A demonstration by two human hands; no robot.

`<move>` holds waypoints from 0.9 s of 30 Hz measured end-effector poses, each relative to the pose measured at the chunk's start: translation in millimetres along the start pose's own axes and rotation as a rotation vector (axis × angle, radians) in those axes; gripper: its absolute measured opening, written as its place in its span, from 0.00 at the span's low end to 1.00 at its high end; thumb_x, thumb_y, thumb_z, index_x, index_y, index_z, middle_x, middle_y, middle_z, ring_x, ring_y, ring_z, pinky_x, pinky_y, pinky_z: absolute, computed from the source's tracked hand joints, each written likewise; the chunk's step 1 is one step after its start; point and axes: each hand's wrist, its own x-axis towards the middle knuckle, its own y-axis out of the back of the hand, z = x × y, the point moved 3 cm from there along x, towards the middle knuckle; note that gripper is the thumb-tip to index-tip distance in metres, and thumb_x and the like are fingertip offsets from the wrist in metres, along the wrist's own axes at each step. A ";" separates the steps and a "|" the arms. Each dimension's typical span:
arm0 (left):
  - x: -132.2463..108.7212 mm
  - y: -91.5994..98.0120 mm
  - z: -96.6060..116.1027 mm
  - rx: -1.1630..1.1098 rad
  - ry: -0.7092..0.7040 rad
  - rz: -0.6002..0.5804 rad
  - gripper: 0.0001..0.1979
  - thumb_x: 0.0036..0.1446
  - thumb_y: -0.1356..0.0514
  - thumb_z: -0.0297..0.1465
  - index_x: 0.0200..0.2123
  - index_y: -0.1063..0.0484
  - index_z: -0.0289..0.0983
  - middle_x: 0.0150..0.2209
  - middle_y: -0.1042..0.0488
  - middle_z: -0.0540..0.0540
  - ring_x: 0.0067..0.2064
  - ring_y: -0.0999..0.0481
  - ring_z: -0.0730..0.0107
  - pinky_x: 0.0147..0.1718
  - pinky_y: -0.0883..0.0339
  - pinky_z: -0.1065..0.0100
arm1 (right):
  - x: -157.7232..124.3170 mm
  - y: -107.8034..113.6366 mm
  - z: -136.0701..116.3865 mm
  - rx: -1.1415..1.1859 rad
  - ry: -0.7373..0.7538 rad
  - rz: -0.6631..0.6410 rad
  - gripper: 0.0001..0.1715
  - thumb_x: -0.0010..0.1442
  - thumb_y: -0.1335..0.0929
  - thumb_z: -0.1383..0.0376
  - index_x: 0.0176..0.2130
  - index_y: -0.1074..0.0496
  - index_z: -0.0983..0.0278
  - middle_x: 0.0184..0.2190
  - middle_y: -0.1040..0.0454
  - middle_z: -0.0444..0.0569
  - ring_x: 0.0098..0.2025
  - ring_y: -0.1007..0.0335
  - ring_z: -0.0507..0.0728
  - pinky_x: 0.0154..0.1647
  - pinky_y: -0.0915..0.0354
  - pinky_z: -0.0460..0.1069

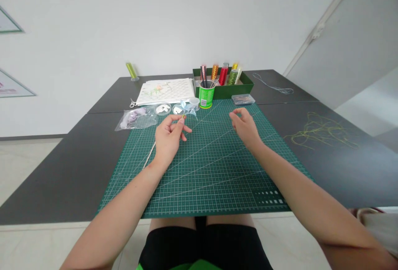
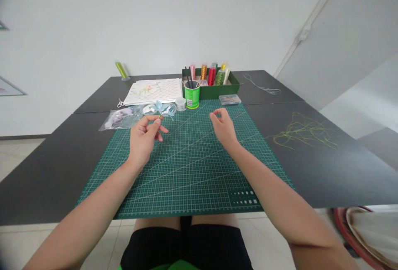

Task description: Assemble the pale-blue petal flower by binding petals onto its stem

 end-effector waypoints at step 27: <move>-7.4 -16.9 -9.6 -0.179 0.290 -0.252 0.14 0.55 0.34 0.40 0.37 0.26 0.34 0.25 0.21 0.49 0.17 0.36 0.82 0.19 0.44 0.77 | -63.8 -37.5 -44.4 0.104 0.338 -0.420 0.13 0.64 0.33 0.61 0.37 0.21 0.64 0.17 0.37 0.39 0.18 0.50 0.45 0.19 0.53 0.44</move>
